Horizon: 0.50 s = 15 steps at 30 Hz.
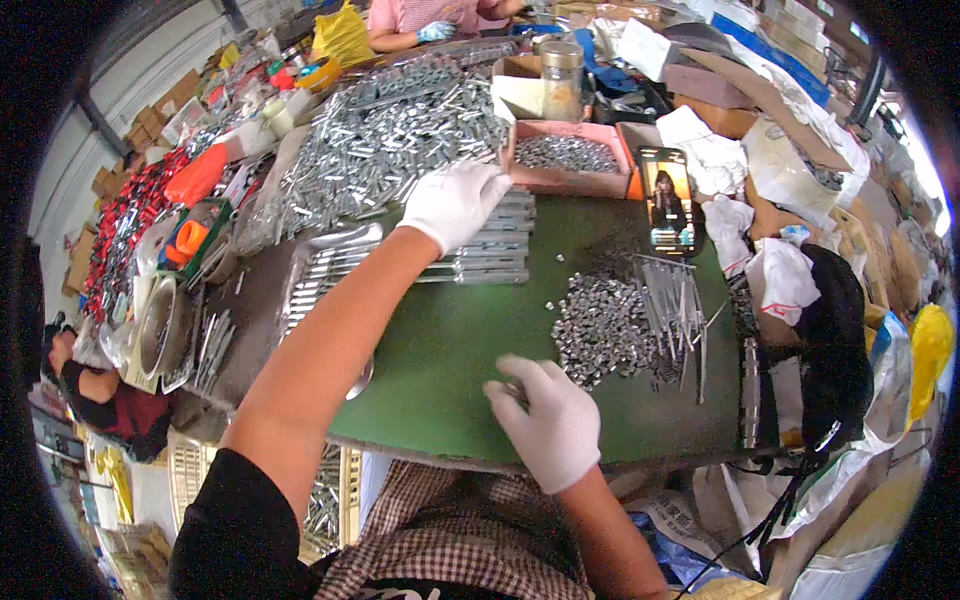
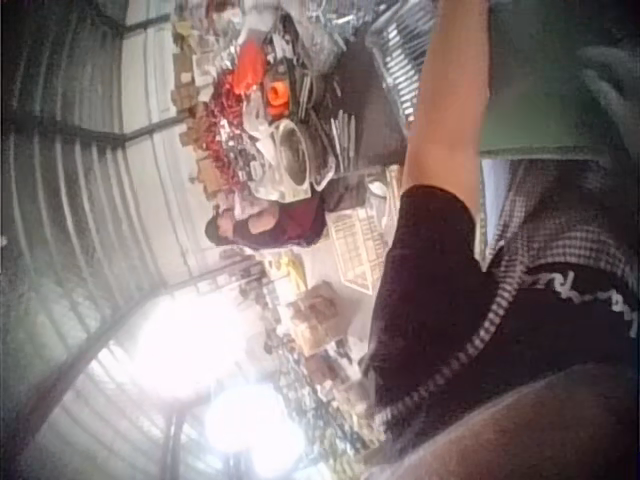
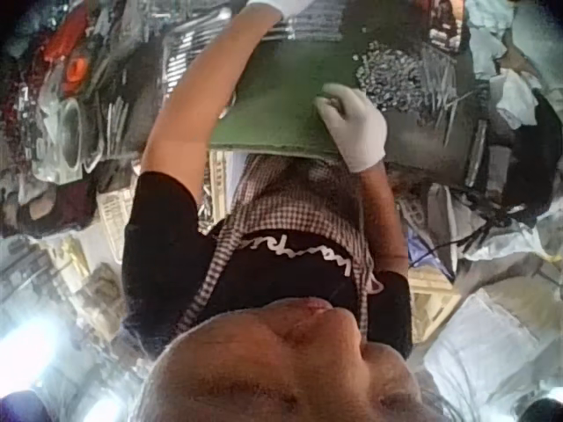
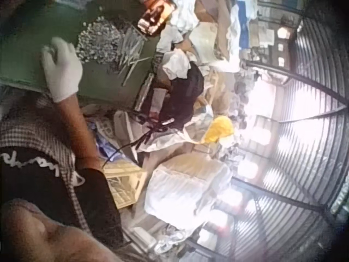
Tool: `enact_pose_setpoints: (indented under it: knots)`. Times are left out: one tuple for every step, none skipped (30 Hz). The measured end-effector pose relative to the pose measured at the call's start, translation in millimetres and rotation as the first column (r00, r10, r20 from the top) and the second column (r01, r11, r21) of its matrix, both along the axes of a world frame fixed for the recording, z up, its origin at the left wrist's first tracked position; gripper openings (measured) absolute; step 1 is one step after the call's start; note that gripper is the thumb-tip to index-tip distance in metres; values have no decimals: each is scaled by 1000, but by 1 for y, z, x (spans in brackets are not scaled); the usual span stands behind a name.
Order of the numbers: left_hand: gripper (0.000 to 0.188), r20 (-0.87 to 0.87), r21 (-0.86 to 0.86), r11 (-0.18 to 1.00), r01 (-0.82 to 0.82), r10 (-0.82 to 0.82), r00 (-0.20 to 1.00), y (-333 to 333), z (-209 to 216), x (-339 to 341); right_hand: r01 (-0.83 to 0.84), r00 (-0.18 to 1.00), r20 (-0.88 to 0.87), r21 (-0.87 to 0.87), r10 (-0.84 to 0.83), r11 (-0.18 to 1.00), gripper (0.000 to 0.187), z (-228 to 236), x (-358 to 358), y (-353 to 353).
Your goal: The person assembles metal components by inserting metal pins and small parts into metal tubes by hand.
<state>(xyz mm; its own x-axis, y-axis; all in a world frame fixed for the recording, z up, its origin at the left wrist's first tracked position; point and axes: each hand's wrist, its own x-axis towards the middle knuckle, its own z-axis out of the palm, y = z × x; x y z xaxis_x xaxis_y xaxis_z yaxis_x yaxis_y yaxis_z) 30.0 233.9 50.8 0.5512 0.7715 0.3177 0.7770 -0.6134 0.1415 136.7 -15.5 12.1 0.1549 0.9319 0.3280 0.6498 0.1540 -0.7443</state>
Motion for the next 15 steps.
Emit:
enact_pose_setpoints:
  knots:
    - [47,-44,-68,996,-50,47,998,14,-10,13,20,988,152,-55,-12,998,32,8,0,11]
    - [47,-36,-69,997,-35,33,999,23,-22,20,56,947,320,-116,-16,992,44,12,1,26]
    - [47,-37,-100,990,-95,92,995,30,-35,24,66,946,324,-121,-24,990,44,10,4,45]
    - [48,-36,-132,981,-141,138,990,33,-42,33,112,908,416,-119,-53,987,43,9,11,62]
    - [48,-35,-137,982,-128,124,992,35,-45,37,147,863,500,-115,-71,982,43,7,15,80]
    - [48,-17,-113,985,-128,127,992,36,-48,37,138,836,549,-180,-17,974,45,7,18,95]
    - [48,3,-92,988,-125,126,992,34,-48,40,135,804,593,-246,39,960,48,5,23,108]
    - [48,10,-77,990,-122,123,992,30,-49,43,131,767,638,-260,68,957,42,-4,27,119]
    - [48,9,-80,989,-126,127,992,28,-51,42,127,768,637,-262,73,957,42,-3,25,123]
    - [47,70,-29,991,-132,134,989,25,-52,40,128,731,673,-301,115,945,35,-1,23,127]
    - [47,131,21,990,-140,136,982,22,-54,39,133,691,705,-339,158,931,30,0,21,126]
    - [47,129,18,989,-144,141,982,19,-56,36,127,703,695,-335,154,933,27,1,19,124]
    - [45,90,53,987,-153,148,985,16,-57,33,123,703,693,-338,158,933,27,2,16,122]
    - [44,50,88,983,-159,155,987,12,-59,30,118,702,692,-344,166,932,28,2,15,118]
    - [44,51,86,984,-159,155,987,10,-59,29,117,700,693,-348,171,930,30,3,16,114]
